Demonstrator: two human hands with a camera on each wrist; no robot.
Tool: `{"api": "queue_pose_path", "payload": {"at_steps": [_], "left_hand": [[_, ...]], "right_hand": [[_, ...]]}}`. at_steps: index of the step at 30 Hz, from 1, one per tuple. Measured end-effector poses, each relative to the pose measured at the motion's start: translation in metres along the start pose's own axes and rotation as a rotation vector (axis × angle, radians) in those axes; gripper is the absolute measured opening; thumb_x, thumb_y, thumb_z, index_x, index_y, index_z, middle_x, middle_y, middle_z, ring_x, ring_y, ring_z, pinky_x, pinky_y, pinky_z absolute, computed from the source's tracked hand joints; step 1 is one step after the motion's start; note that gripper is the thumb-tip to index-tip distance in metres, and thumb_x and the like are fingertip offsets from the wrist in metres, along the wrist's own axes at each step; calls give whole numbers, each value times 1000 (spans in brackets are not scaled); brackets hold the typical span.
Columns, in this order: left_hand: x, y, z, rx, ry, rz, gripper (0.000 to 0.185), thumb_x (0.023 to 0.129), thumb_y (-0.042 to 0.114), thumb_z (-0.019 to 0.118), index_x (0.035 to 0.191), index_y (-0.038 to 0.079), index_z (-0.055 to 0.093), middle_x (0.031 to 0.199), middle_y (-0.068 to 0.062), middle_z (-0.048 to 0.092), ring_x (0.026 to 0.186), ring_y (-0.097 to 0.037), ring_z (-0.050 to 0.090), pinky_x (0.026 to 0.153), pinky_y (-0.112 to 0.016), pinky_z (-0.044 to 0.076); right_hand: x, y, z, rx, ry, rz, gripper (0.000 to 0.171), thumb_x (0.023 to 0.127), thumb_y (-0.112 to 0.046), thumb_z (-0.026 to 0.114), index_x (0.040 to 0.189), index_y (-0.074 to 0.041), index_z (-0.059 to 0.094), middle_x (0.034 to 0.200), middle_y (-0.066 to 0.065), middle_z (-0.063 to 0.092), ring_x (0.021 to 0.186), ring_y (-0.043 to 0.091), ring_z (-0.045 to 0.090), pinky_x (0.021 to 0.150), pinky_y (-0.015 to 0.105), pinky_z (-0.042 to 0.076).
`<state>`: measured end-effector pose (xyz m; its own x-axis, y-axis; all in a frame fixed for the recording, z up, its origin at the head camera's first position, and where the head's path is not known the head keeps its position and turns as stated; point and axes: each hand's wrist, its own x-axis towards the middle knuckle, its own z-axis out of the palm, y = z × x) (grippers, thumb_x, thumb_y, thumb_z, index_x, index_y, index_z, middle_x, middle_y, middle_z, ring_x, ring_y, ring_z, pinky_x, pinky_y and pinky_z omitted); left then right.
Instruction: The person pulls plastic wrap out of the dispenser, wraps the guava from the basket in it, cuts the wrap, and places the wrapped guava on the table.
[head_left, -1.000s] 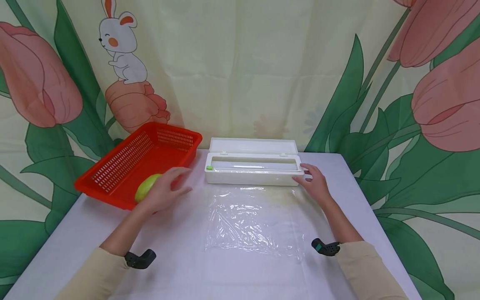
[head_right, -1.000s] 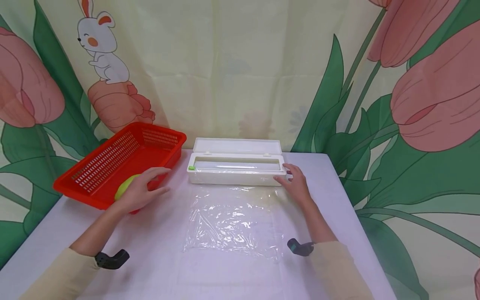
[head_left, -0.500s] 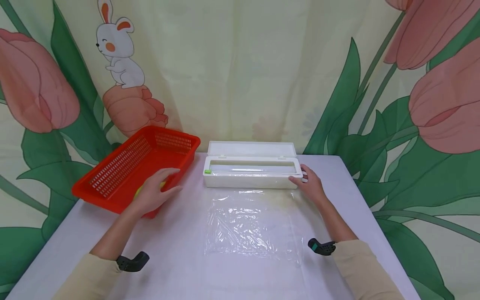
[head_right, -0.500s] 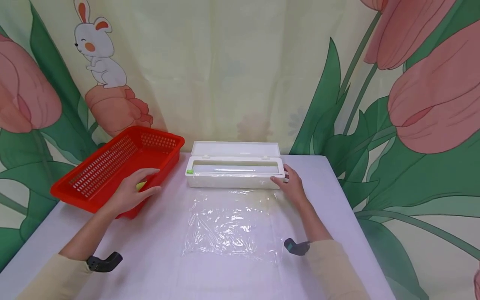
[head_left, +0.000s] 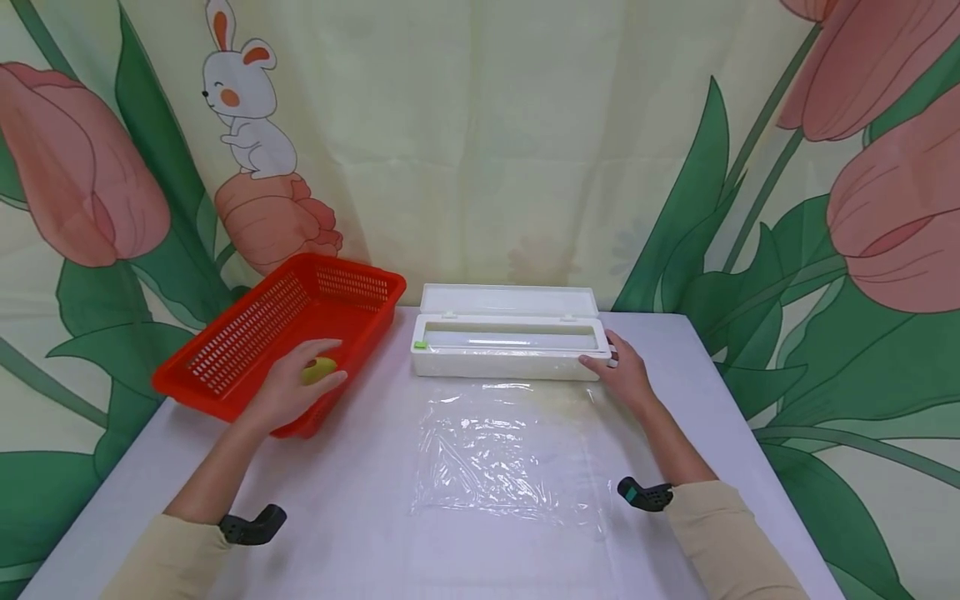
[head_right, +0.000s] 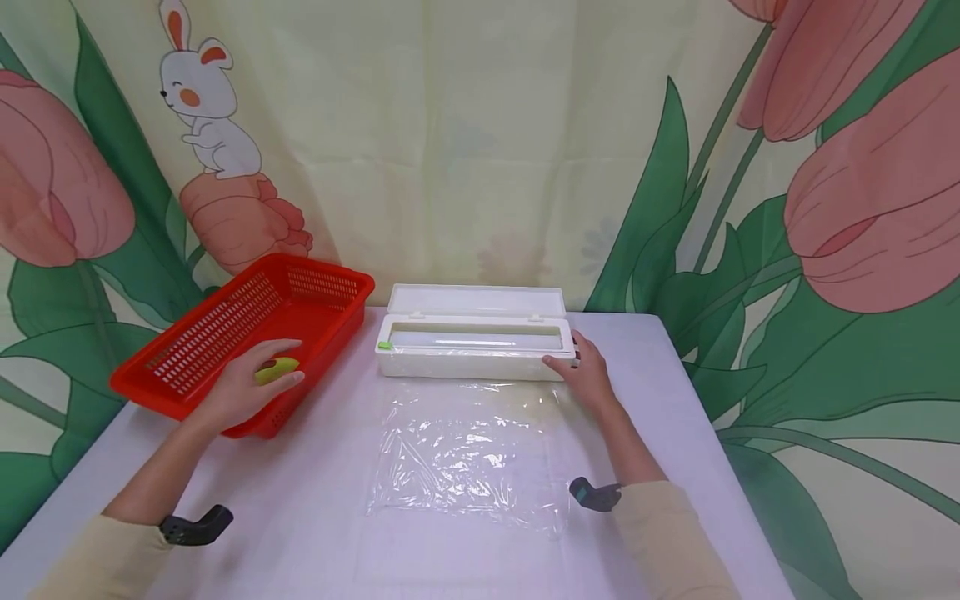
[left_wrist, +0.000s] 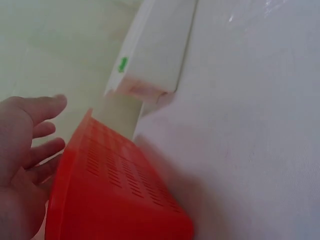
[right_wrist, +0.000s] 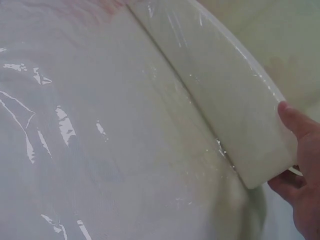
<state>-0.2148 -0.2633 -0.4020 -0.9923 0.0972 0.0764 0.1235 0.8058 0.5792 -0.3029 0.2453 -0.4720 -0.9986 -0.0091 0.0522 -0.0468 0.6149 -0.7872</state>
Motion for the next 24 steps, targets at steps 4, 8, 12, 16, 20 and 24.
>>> {"api": "queue_pose_path", "payload": {"at_steps": [4,8,12,16,20,24], "left_hand": [[-1,-7,-2,-2,8,-3,69,76,46,68,135,24,39,136,-8,42,114,-30,43,79,-47,53],[-3,-13,-5,15,26,10,68,78,38,69,136,22,39,135,-12,42,113,-32,43,79,-50,52],[-5,-20,-6,8,41,19,66,79,39,68,136,20,40,134,-13,42,112,-32,42,77,-50,52],[-9,-23,-11,15,42,12,65,80,40,66,135,19,40,133,-14,42,111,-33,41,75,-49,53],[-8,-25,-14,40,31,-5,68,79,42,65,137,18,39,136,-16,41,113,-34,39,78,-52,52],[-4,-29,-13,63,4,-6,69,79,41,66,137,16,39,137,-17,39,115,-36,38,82,-55,49]], "right_hand": [[0,1,0,-1,-11,3,81,80,-46,65,143,-13,27,142,16,36,126,35,41,98,48,42],[0,0,0,-10,-10,-2,80,81,-46,63,143,-13,27,143,17,36,127,36,40,99,49,41],[0,1,2,3,-4,-12,79,81,-44,64,143,-12,27,142,17,36,126,35,40,99,49,41],[1,0,4,12,-2,-2,80,80,-46,64,143,-13,27,142,16,36,127,34,40,100,49,40],[0,-1,3,-2,1,7,79,81,-45,63,143,-13,27,143,16,36,127,35,39,101,50,38],[-1,-4,0,-20,-2,18,79,83,-45,62,144,-11,25,143,18,34,128,36,37,102,51,36]]}}
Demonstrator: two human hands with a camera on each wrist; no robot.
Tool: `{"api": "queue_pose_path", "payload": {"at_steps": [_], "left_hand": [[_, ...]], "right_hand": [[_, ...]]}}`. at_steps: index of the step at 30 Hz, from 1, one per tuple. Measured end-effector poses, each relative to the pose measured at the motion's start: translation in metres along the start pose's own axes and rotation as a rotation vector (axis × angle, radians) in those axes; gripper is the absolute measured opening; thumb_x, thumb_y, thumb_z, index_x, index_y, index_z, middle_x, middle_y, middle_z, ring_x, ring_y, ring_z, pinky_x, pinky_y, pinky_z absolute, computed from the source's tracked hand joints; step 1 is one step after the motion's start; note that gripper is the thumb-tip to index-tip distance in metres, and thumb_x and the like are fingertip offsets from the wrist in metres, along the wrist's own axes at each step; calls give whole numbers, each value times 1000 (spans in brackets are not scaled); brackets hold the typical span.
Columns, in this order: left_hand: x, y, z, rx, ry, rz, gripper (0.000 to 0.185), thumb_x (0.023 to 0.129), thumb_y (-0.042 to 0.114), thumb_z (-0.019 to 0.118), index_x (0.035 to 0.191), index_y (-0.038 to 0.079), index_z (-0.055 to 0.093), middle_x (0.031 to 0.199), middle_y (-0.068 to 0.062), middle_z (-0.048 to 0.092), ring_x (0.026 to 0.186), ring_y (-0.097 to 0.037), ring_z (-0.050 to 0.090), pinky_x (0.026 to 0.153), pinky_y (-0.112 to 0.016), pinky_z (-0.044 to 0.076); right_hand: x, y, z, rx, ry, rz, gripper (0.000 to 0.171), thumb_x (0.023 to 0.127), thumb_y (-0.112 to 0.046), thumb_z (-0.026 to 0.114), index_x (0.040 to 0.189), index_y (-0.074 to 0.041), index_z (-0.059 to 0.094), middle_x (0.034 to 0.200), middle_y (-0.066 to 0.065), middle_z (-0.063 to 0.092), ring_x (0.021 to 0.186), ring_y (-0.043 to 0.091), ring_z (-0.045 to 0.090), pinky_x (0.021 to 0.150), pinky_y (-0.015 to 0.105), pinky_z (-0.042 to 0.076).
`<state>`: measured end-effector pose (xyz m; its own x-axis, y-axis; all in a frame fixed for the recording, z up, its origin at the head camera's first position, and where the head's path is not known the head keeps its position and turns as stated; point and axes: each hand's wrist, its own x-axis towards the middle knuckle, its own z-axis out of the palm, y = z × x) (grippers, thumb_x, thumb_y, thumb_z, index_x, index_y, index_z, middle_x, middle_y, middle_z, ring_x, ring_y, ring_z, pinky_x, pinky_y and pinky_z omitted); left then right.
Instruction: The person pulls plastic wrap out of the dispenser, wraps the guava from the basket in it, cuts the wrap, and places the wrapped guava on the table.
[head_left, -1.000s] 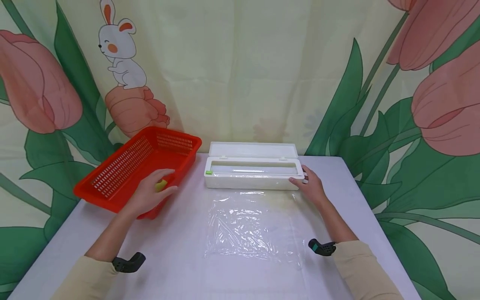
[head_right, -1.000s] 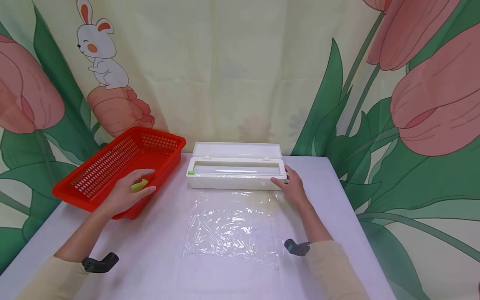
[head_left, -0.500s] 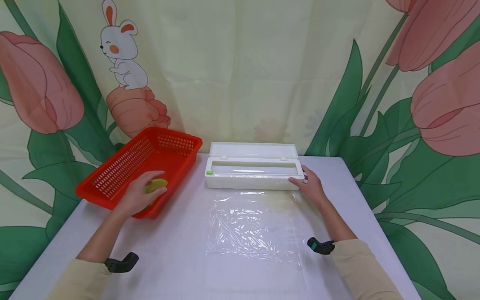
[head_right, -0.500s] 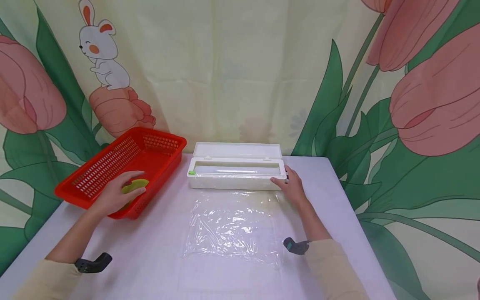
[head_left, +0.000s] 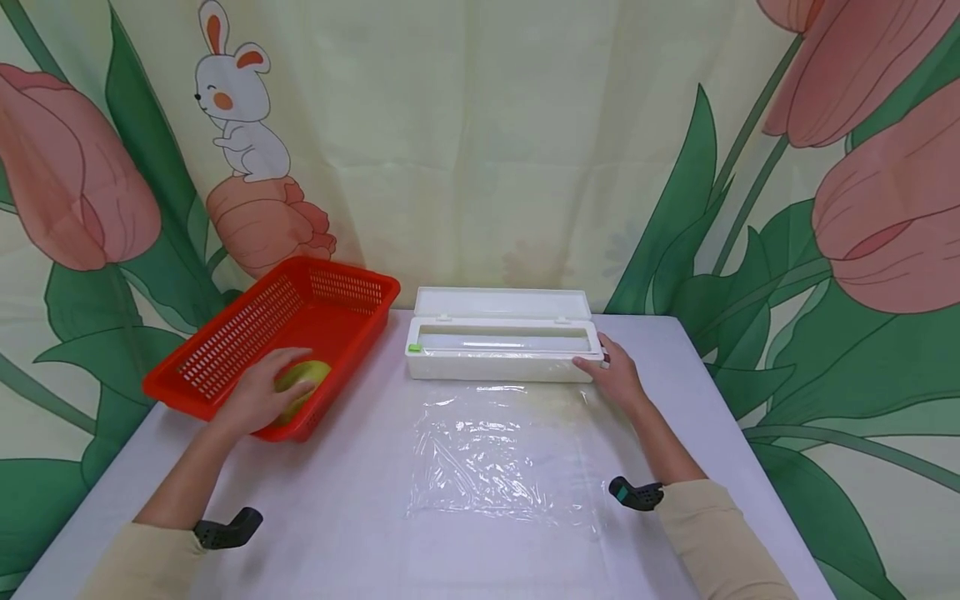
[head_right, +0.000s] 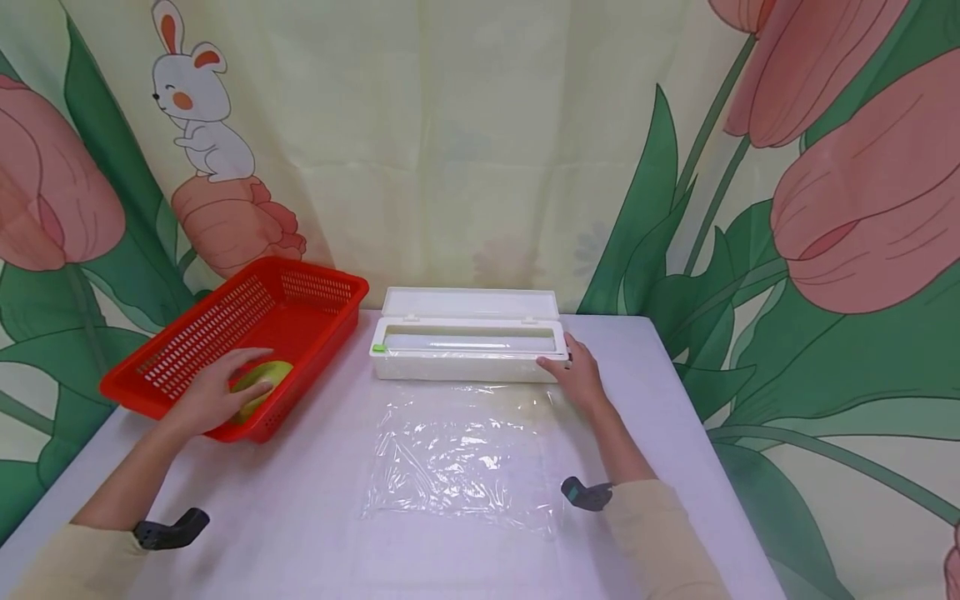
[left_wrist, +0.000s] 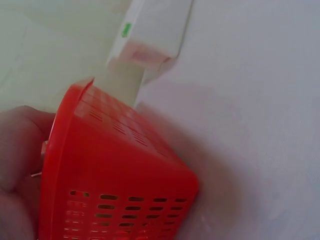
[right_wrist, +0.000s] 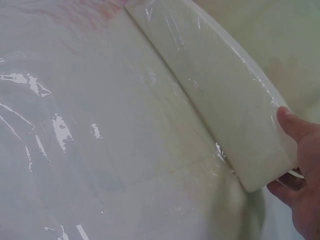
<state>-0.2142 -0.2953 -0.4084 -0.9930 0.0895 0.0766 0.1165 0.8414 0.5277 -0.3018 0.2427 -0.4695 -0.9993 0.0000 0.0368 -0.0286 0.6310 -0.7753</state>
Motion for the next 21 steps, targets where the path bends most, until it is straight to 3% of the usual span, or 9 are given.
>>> {"api": "queue_pose_path", "payload": {"at_steps": [5,11,21], "left_hand": [[4,-6,1,25,-73,-12,72,78,38,68,138,13,37,138,-20,36,115,-37,37,81,-54,49],[7,-8,0,62,-98,-3,75,74,32,73,136,8,38,133,-21,41,108,-35,40,77,-50,51],[8,-10,1,102,-174,-80,91,70,38,75,141,5,29,132,-23,41,104,-35,42,77,-49,50]], "right_hand": [[-2,-2,0,-12,-8,15,81,83,-47,60,145,-12,21,145,17,31,130,35,34,103,52,34],[-3,-5,0,-1,-9,18,80,84,-45,60,146,-13,21,145,17,31,130,34,35,103,51,35],[-4,-3,1,0,2,-2,77,85,-40,61,146,-12,21,144,19,32,129,36,35,103,51,34]]}}
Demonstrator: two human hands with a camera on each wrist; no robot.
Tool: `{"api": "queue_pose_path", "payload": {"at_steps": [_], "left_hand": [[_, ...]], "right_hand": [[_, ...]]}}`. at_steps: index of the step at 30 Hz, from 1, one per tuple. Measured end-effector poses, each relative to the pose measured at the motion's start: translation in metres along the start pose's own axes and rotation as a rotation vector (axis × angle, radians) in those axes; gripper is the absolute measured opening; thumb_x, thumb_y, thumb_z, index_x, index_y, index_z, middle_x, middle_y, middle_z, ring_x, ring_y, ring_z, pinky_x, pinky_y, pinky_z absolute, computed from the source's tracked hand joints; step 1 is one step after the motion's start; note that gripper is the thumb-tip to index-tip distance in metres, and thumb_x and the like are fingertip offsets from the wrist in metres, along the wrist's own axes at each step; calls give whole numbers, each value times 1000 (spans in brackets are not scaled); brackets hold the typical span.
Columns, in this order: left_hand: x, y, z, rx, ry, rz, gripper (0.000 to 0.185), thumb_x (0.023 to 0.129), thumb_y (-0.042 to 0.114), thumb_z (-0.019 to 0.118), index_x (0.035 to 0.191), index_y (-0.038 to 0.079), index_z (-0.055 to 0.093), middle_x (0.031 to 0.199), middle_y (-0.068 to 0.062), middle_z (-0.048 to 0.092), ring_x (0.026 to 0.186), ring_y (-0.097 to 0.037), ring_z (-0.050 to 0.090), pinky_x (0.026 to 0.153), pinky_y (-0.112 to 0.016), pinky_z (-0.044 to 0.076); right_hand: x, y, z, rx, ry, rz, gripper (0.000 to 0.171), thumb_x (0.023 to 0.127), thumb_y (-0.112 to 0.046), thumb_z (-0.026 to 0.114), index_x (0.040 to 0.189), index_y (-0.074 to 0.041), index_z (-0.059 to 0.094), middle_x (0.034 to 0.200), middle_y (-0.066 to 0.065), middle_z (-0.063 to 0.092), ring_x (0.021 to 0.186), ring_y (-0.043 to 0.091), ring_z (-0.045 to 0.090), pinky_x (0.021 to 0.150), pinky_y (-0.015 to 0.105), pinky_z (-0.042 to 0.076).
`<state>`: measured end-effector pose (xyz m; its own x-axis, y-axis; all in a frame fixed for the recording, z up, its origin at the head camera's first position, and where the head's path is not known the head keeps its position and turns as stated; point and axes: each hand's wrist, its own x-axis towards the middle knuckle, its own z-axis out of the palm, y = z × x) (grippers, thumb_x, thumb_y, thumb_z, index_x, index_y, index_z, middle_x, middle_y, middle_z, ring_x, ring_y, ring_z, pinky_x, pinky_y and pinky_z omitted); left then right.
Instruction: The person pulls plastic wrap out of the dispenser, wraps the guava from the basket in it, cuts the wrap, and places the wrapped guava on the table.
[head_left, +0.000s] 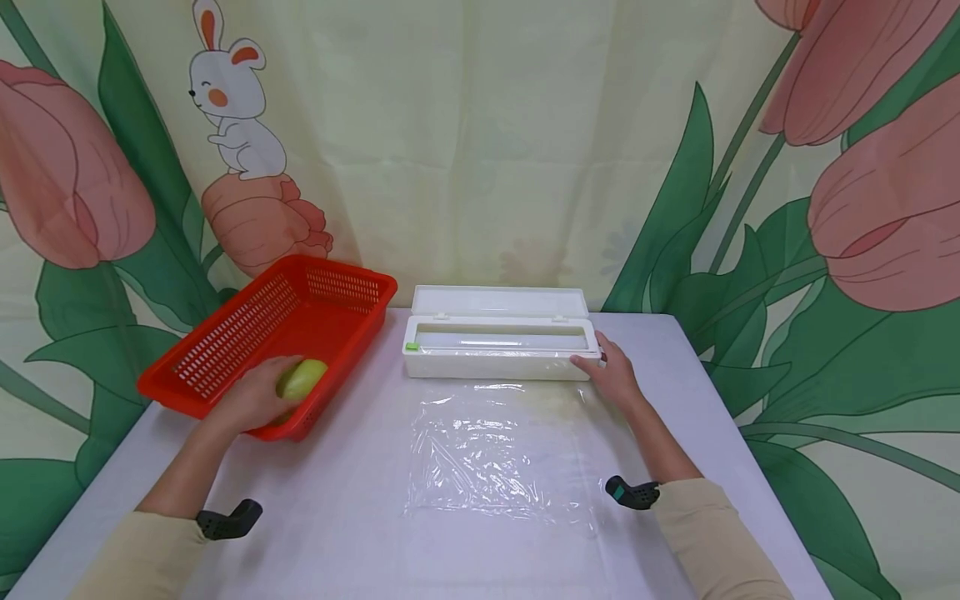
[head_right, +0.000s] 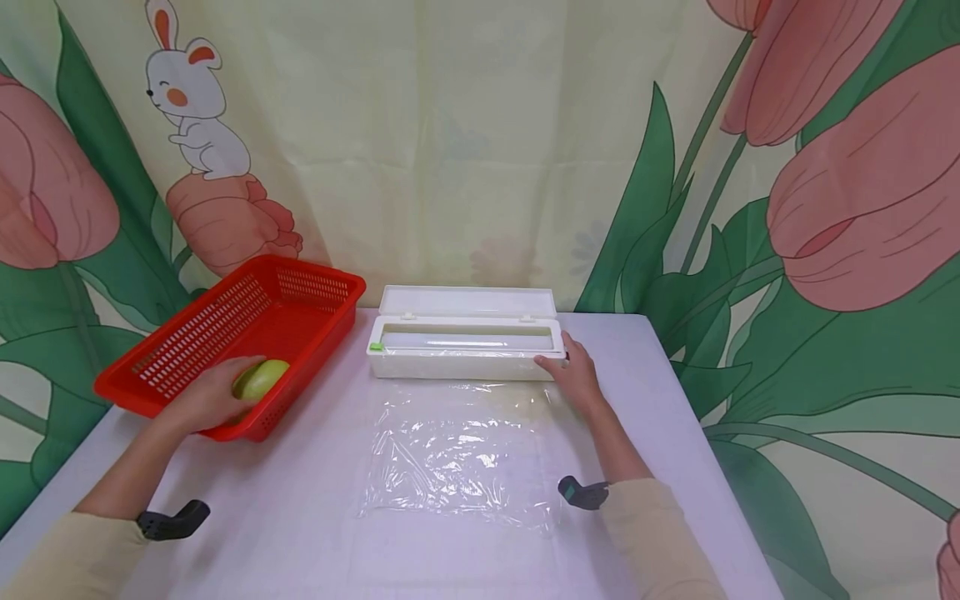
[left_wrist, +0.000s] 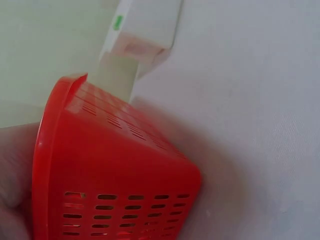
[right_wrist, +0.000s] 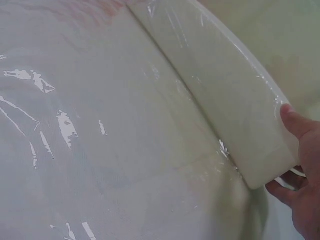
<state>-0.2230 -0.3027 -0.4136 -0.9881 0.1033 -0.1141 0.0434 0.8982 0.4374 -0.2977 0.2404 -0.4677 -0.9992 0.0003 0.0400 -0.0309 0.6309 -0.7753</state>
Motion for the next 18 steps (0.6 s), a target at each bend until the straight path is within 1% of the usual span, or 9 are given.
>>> {"api": "queue_pose_path", "payload": {"at_steps": [6,8,13,18], "left_hand": [[3,-1,-1,26,-26,-23,91,71,40,73,142,5,27,124,-23,47,99,-33,45,72,-43,48],[3,-1,-1,30,-22,-39,92,70,40,74,141,5,28,121,-22,49,97,-32,46,71,-42,49],[0,1,2,41,30,-39,91,66,38,77,139,4,33,117,-21,53,94,-31,48,70,-43,51],[0,1,4,46,85,-17,87,66,34,78,137,4,37,115,-20,54,93,-31,48,70,-44,51]], "right_hand": [[-1,-1,1,1,-4,13,79,85,-43,60,146,-13,20,145,18,31,130,36,34,104,51,34],[-1,-1,1,-5,-9,24,81,84,-45,60,146,-13,18,146,18,29,131,36,33,104,51,33],[0,0,2,-13,-9,43,83,84,-48,59,147,-14,17,147,18,28,131,36,33,105,52,33],[0,2,1,-5,-7,22,82,84,-49,58,147,-14,18,146,18,29,131,36,32,104,52,33]]}}
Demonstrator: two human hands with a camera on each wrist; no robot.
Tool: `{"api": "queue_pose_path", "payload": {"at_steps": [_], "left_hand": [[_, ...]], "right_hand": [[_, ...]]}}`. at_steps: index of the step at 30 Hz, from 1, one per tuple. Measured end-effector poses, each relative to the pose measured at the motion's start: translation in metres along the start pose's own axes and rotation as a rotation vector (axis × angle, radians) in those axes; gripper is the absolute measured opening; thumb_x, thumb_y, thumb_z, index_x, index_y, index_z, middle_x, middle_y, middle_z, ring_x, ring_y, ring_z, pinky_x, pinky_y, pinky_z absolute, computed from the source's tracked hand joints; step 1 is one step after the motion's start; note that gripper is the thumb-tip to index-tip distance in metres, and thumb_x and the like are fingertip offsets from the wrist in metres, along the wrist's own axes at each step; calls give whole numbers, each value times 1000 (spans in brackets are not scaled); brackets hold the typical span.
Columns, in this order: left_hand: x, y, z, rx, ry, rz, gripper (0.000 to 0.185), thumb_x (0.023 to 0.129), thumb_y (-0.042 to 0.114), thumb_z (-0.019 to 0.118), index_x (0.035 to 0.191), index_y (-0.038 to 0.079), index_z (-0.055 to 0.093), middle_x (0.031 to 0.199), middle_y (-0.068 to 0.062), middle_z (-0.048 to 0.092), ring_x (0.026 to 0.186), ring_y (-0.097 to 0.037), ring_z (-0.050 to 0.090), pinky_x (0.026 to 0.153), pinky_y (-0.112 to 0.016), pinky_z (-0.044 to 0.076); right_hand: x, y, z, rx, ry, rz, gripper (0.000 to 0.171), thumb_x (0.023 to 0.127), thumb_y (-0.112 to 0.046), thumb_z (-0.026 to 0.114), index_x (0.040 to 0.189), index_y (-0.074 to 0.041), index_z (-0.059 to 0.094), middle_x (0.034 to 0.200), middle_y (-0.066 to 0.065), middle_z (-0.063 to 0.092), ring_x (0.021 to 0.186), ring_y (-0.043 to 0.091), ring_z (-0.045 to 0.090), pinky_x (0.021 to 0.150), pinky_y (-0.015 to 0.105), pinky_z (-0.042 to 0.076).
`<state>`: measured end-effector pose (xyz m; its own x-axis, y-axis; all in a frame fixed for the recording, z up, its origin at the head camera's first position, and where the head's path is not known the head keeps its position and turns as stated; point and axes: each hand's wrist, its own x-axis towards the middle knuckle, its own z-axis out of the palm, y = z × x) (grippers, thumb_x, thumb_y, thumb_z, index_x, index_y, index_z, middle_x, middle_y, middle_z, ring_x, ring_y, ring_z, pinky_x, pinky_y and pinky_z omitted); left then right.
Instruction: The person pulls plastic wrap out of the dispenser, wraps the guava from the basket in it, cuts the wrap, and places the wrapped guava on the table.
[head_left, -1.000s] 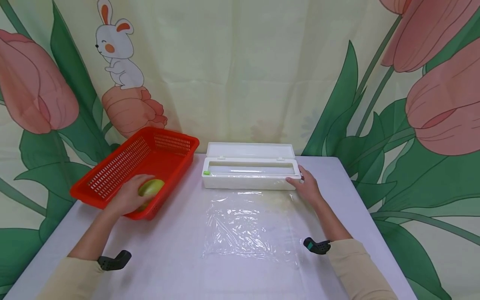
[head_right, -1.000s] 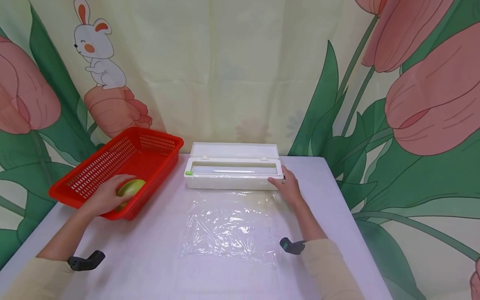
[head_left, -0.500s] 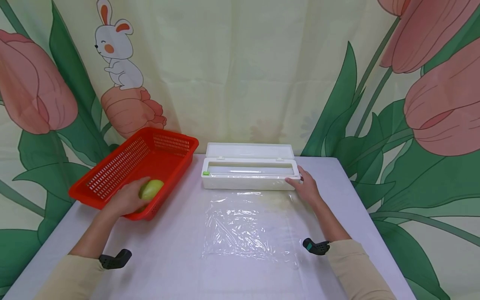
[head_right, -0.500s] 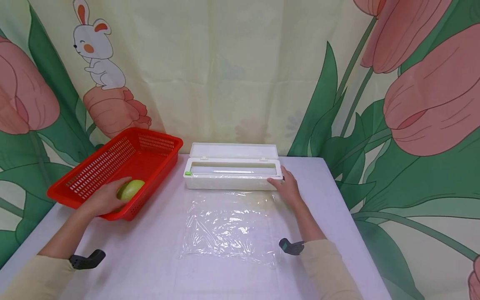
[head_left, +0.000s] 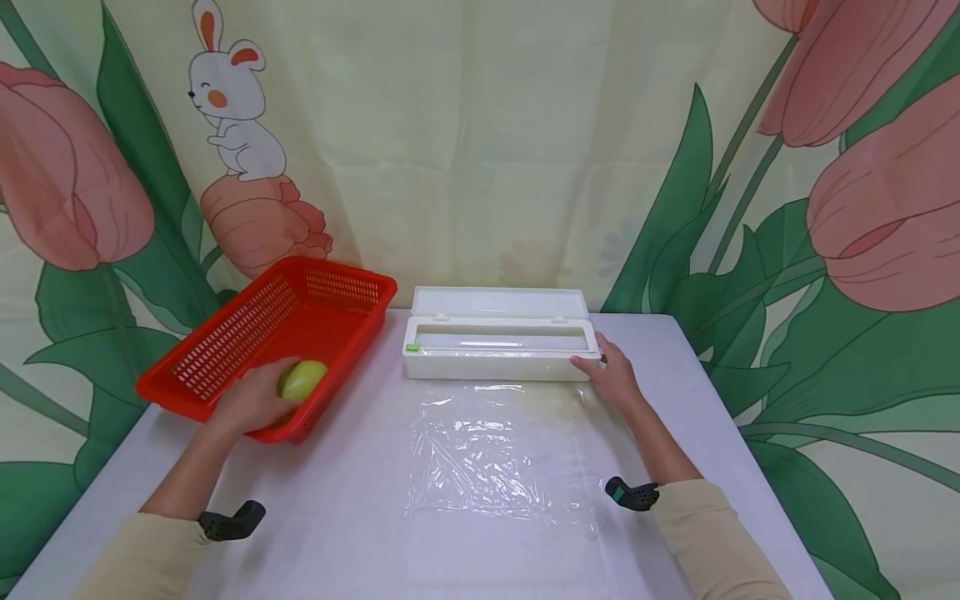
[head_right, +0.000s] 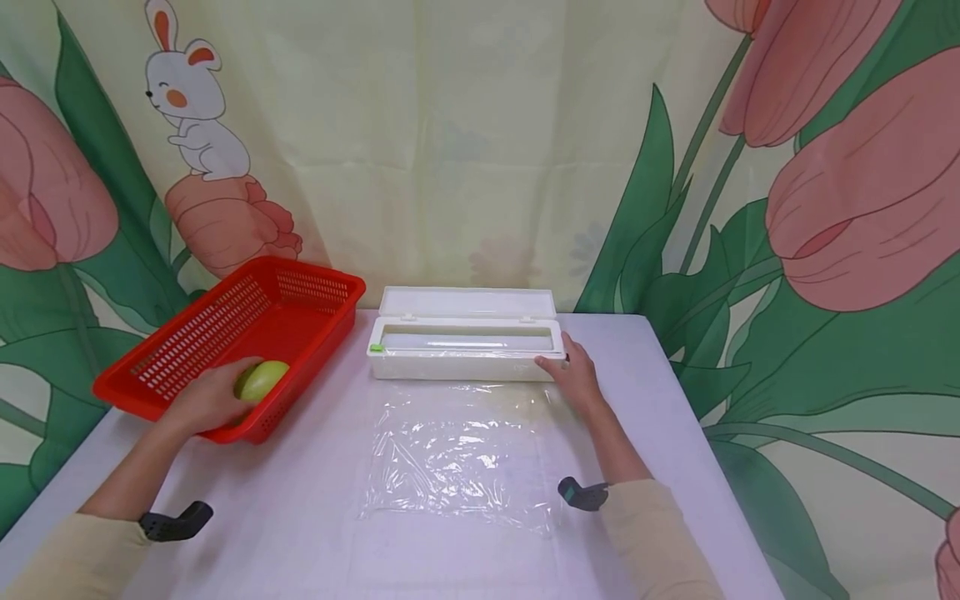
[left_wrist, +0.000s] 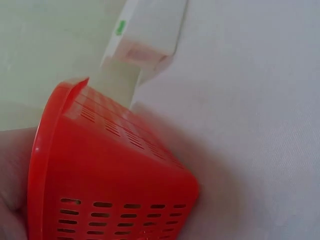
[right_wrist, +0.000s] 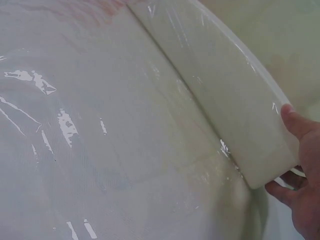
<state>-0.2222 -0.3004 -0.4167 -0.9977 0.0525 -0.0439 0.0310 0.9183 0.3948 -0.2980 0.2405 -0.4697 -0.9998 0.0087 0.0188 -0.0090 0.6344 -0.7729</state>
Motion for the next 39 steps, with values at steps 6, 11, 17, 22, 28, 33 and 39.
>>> {"api": "queue_pose_path", "payload": {"at_steps": [6,11,17,22,28,33,39], "left_hand": [[0,0,-1,-23,67,12,83,67,33,79,135,6,39,111,-19,55,93,-32,48,66,-44,52],[-3,2,-6,-33,86,-4,86,67,36,78,137,6,37,117,-21,51,97,-35,47,69,-49,51],[-9,5,-15,-68,105,-14,93,66,44,77,140,8,33,124,-21,48,102,-37,44,71,-51,52],[-16,7,-23,-102,104,-30,98,65,49,76,142,11,29,127,-22,44,105,-38,41,68,-47,54],[-20,9,-27,-117,124,-11,97,65,50,75,143,15,29,126,-20,45,103,-37,42,67,-46,54],[-24,15,-30,-133,118,-22,97,66,50,75,144,17,27,125,-21,43,104,-38,40,66,-44,54],[-29,23,-37,-169,141,19,95,67,46,76,143,16,28,127,-21,43,106,-39,40,66,-45,55]], "right_hand": [[2,-1,-1,-5,0,6,84,83,-53,57,147,-16,17,147,16,29,131,36,32,104,52,33],[3,-1,-2,-17,-1,12,84,83,-52,57,147,-15,16,147,18,28,131,37,32,104,52,33],[2,-1,-2,-18,13,-3,83,84,-51,57,147,-15,17,147,18,28,130,37,33,103,52,34],[1,0,-2,-18,18,-20,81,85,-48,57,147,-15,17,147,18,28,130,37,33,103,52,34],[-1,2,-1,-18,19,-24,80,86,-46,57,147,-13,18,146,19,29,130,37,33,104,52,33],[-1,3,1,-16,7,-11,81,85,-48,57,147,-13,17,146,19,28,130,37,33,105,52,32],[0,4,2,-17,4,-15,83,85,-49,56,147,-12,15,146,20,28,131,37,32,105,52,32]]}}
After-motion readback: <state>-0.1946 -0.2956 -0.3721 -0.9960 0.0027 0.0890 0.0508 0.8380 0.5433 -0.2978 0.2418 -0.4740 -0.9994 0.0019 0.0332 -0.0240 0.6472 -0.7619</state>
